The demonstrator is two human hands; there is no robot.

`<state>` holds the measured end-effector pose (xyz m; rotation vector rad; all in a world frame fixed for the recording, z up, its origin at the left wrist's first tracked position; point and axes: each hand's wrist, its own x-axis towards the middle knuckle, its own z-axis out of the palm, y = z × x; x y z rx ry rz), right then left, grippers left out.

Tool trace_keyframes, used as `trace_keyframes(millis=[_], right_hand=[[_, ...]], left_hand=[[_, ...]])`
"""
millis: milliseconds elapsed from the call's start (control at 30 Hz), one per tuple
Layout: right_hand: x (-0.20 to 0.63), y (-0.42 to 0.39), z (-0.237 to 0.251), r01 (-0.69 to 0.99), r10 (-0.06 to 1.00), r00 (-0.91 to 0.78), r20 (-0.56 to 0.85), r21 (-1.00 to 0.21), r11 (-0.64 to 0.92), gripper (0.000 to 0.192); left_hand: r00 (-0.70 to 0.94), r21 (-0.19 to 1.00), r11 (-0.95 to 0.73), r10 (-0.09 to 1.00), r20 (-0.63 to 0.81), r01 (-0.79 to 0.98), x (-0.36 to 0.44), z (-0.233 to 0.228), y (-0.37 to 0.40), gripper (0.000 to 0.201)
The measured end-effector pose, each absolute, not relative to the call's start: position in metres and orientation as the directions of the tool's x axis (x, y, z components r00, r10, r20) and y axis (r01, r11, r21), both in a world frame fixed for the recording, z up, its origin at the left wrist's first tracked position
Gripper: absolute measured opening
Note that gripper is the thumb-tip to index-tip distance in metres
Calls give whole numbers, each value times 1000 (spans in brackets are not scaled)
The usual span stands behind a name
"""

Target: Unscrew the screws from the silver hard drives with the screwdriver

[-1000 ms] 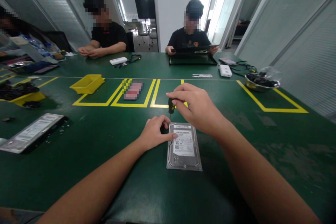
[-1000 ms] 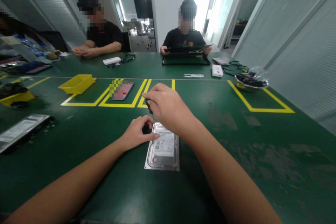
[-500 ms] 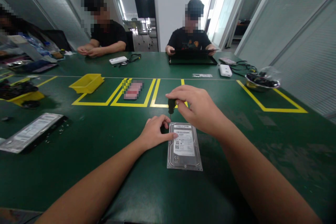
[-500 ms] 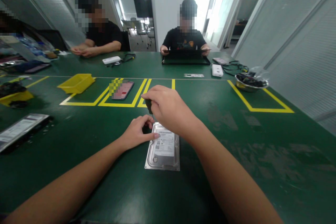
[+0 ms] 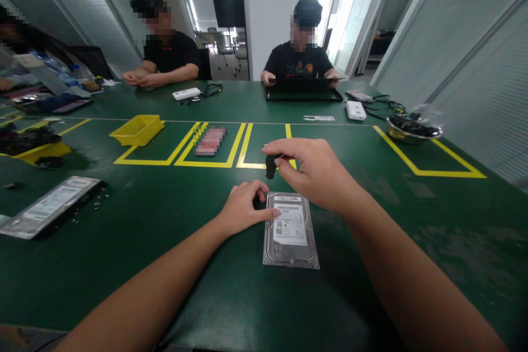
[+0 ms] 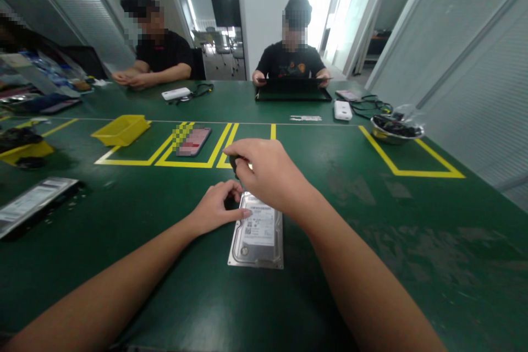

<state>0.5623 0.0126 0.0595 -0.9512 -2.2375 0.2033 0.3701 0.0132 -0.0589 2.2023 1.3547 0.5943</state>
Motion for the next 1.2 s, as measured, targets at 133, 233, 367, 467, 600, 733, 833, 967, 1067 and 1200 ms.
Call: trace_keyframes(millis=[133, 233, 367, 467, 600, 733, 833, 967, 1067, 1200], right_hand=[[561, 13, 59, 582, 691, -488, 533, -391, 713, 24], [561, 15, 57, 593, 699, -484, 527, -390, 704, 23], [561, 16, 56, 594, 710, -492, 504, -402, 697, 23], [561, 15, 55, 576, 709, -507, 490, -419, 701, 23], [561, 15, 53, 572, 704, -524, 479, -415, 708, 23], [560, 15, 52, 586, 709, -515, 483, -405, 702, 25], [559, 15, 51, 570, 704, -527, 477, -415, 709, 28], [558, 14, 52, 554, 694, -538, 478, -420, 719, 32], [559, 15, 52, 553, 694, -533, 484, -421, 719, 33], [559, 14, 52, 544, 683, -542, 490, -415, 729, 33]], left_hand=[[411, 606, -384, 906, 101, 696, 370, -58, 13, 52], [413, 607, -386, 905, 103, 695, 370, -59, 13, 52], [412, 611, -384, 905, 103, 692, 370, -59, 13, 53], [408, 610, -378, 908, 97, 696, 370, -59, 13, 53], [408, 607, -383, 907, 104, 696, 370, -59, 13, 53], [409, 607, -387, 906, 109, 694, 369, -60, 13, 53], [408, 605, -388, 906, 112, 695, 369, -60, 13, 52], [409, 603, -388, 906, 110, 697, 369, -60, 13, 52], [412, 608, -387, 905, 107, 693, 369, -60, 12, 53], [410, 607, -390, 905, 113, 693, 370, -60, 12, 53]])
